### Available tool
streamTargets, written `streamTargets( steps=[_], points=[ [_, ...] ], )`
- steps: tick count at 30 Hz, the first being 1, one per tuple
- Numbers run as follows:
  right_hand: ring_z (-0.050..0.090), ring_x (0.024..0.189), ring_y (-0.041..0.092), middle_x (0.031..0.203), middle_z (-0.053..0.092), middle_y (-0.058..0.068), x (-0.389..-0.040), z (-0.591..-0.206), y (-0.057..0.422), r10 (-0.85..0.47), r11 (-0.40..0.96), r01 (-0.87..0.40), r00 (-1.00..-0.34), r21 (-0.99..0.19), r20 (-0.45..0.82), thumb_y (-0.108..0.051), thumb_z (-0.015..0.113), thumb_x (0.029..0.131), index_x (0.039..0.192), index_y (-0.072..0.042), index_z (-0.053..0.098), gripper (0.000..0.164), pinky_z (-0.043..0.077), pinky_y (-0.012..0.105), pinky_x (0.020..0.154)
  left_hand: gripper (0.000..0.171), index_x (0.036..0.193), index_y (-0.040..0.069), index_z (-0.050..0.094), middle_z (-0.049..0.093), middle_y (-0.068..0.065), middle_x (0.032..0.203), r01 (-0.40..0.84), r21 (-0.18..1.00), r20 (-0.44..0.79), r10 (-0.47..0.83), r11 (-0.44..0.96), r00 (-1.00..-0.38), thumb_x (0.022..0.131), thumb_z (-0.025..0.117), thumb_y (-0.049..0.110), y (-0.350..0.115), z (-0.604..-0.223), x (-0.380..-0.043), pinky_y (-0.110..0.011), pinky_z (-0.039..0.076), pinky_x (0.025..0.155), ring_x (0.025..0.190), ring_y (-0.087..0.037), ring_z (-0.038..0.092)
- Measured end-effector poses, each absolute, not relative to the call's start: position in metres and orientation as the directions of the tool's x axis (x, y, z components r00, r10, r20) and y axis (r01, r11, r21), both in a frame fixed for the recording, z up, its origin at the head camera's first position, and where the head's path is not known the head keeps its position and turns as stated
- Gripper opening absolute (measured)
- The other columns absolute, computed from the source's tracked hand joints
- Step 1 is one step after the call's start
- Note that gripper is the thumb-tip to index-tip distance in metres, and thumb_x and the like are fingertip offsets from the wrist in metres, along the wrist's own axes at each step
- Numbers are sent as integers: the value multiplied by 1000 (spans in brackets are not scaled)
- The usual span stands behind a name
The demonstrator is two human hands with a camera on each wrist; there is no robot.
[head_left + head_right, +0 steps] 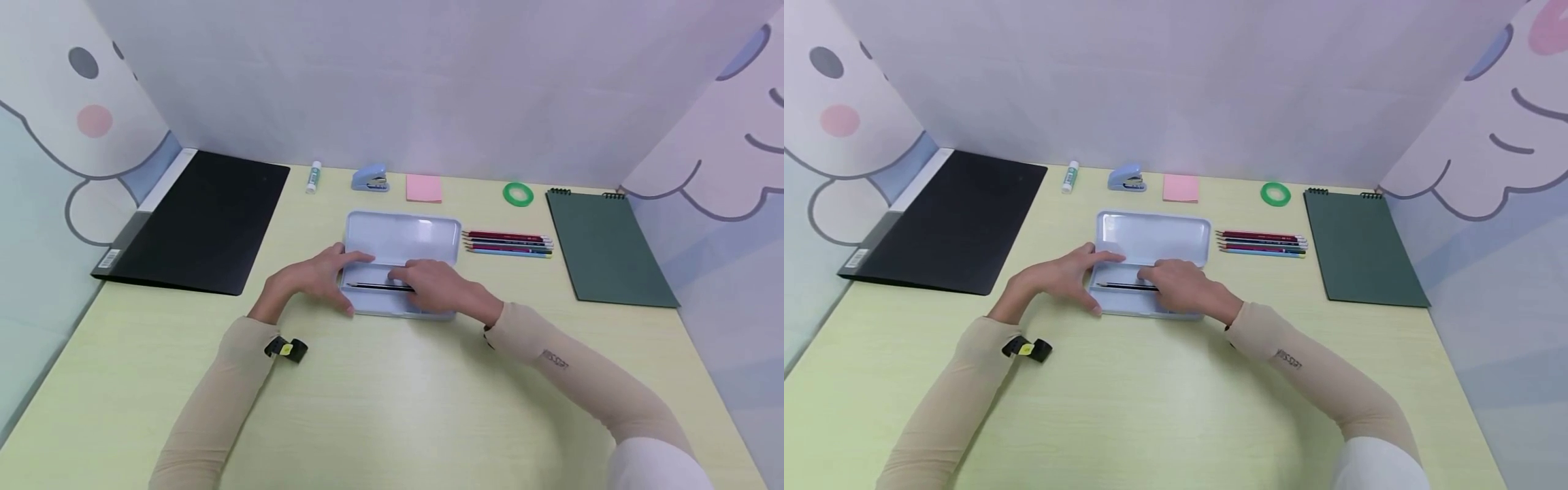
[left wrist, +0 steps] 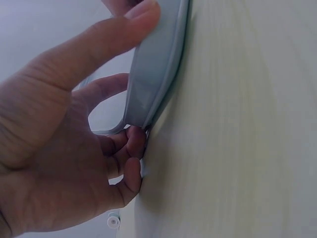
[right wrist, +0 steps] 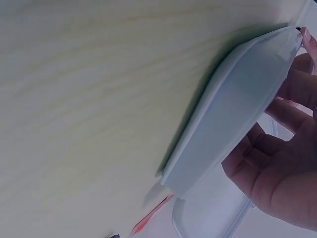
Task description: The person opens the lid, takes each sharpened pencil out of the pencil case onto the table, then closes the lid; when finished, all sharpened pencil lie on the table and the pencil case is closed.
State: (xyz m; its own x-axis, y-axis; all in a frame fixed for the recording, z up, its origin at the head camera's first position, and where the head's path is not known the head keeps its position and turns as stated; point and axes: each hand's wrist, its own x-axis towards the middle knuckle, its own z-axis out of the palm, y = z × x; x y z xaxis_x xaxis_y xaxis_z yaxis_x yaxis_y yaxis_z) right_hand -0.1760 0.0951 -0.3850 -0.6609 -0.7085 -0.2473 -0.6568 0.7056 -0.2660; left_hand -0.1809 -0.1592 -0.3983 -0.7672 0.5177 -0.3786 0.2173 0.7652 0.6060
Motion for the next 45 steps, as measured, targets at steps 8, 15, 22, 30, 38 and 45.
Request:
streamTargets(
  steps=[8, 15, 22, 30, 38, 45],
  points=[
    [57, 89, 20, 109, 67, 7, -178, -379, 96, -711, 703, -638, -634, -314, -304, -5, 60, 93, 134, -14, 62, 41, 49, 35, 81, 101, 152, 31, 39, 40, -14, 128, 219, 601, -384, 517, 769, -765, 67, 92, 33, -159, -399, -181, -42, 40, 95, 118, -29, 43],
    [56, 91, 19, 113, 68, 5, -183, -376, 98, -750, 661, -647, -573, -381, -329, -3, 58, 96, 133, -15, 64, 40, 48, 35, 87, 101, 152, 30, 38, 40, -15, 128, 225, 600, -381, 522, 768, -763, 67, 92, 34, -160, -399, -181, -42, 40, 95, 118, -29, 42],
    [55, 89, 18, 105, 68, 3, -190, -374, 100, -772, 635, -657, -531, -406, -349, -2, 60, 96, 133, -16, 65, 40, 47, 33, 84, 100, 152, 30, 39, 39, -14, 131, 217, 602, -387, 519, 768, -762, 67, 92, 33, -159, -398, -181, -43, 40, 97, 121, -30, 41],
    [54, 83, 17, 89, 63, 2, -191, -365, 102, -783, 621, -659, -514, -424, -349, 0, 62, 94, 131, -15, 65, 41, 45, 31, 80, 100, 152, 31, 39, 39, -14, 130, 212, 604, -388, 516, 768, -763, 67, 92, 33, -159, -399, -181, -44, 40, 97, 121, -30, 41],
    [54, 83, 17, 88, 63, 0, -193, -355, 114, -787, 616, -653, -534, -440, -310, 1, 64, 92, 129, -13, 67, 40, 47, 31, 80, 100, 152, 29, 40, 40, -15, 127, 229, 609, -374, 530, 759, -761, 66, 92, 35, -160, -401, -182, -43, 40, 95, 119, -30, 41],
    [55, 85, 17, 95, 68, 5, -196, -349, 133, -783, 615, -625, -555, -480, -282, 4, 61, 90, 129, -12, 68, 42, 48, 32, 79, 101, 151, 28, 40, 41, -15, 124, 240, 606, -369, 535, 758, -760, 66, 93, 35, -160, -401, -182, -41, 40, 92, 117, -30, 42]
  ],
)
